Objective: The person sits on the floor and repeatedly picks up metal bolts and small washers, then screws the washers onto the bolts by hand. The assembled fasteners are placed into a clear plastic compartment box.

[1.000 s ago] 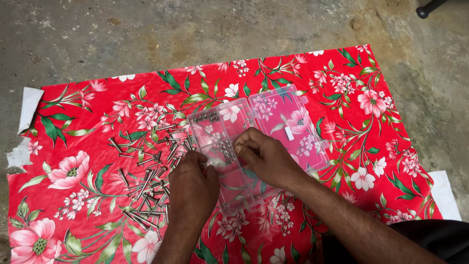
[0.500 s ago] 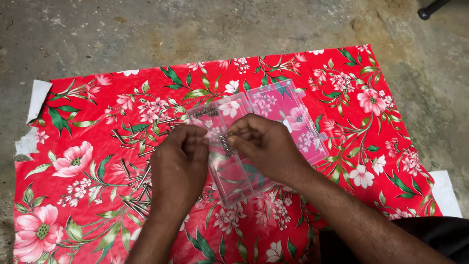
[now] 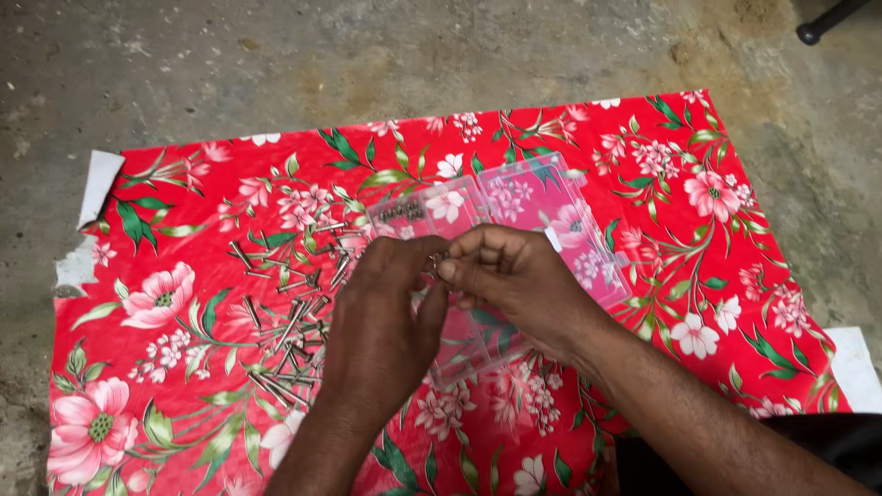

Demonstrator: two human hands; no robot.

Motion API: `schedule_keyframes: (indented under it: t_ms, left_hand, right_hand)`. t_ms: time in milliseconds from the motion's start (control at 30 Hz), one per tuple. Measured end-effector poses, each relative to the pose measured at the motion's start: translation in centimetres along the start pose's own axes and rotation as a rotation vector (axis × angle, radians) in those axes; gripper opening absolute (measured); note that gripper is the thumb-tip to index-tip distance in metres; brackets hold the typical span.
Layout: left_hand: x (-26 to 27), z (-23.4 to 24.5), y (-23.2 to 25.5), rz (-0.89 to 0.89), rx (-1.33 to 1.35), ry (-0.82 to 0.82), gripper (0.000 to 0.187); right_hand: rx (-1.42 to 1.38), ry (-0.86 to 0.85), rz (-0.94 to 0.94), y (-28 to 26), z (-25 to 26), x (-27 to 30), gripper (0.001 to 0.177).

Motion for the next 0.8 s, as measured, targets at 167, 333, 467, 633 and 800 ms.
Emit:
schedule_keyframes:
  t_ms: [167,333,467,633,800]
  left_hand:
    - [-0.3,-0.2,0.1,-0.032,0.010,0.005,0.037]
    - [-0.2,0.5,0.0,-0.058,0.041,0.034,0.037]
    - [-0.3,0.3,0.2,-0.082,0.095,0.041,0.037]
    - [0.0,0.1,0.3,-0.083,0.096,0.016,0.035]
    - [0.1,0.8,0.2,-0.081,0.054,0.034,0.031]
  right_hand:
    - [-0.065,-0.025,-0.023,0.7,0.5,-0.4,0.016]
    - [-0.256,-0.076,-0.057,0.8,0.2,-0.3,0.017]
    - [-0.274,-0.123,-0.083,0.7,-0.1,0.0,0.018]
    - [-0.285,-0.159,-0.099,1.0,-0.6,0.2,0.018]
    - [-0.231,-0.076,-0.066,1.4,0.1,0.0,0.020]
Point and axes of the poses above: each hand's wrist, its own x-axis away from the middle knuckle, its own z-axis out of the back of the hand, y = z × x, the point moved 7 cm from there along -x, towards the middle knuckle, and after that the axes turned 5 degrees about -y, right-handed, at the moved point
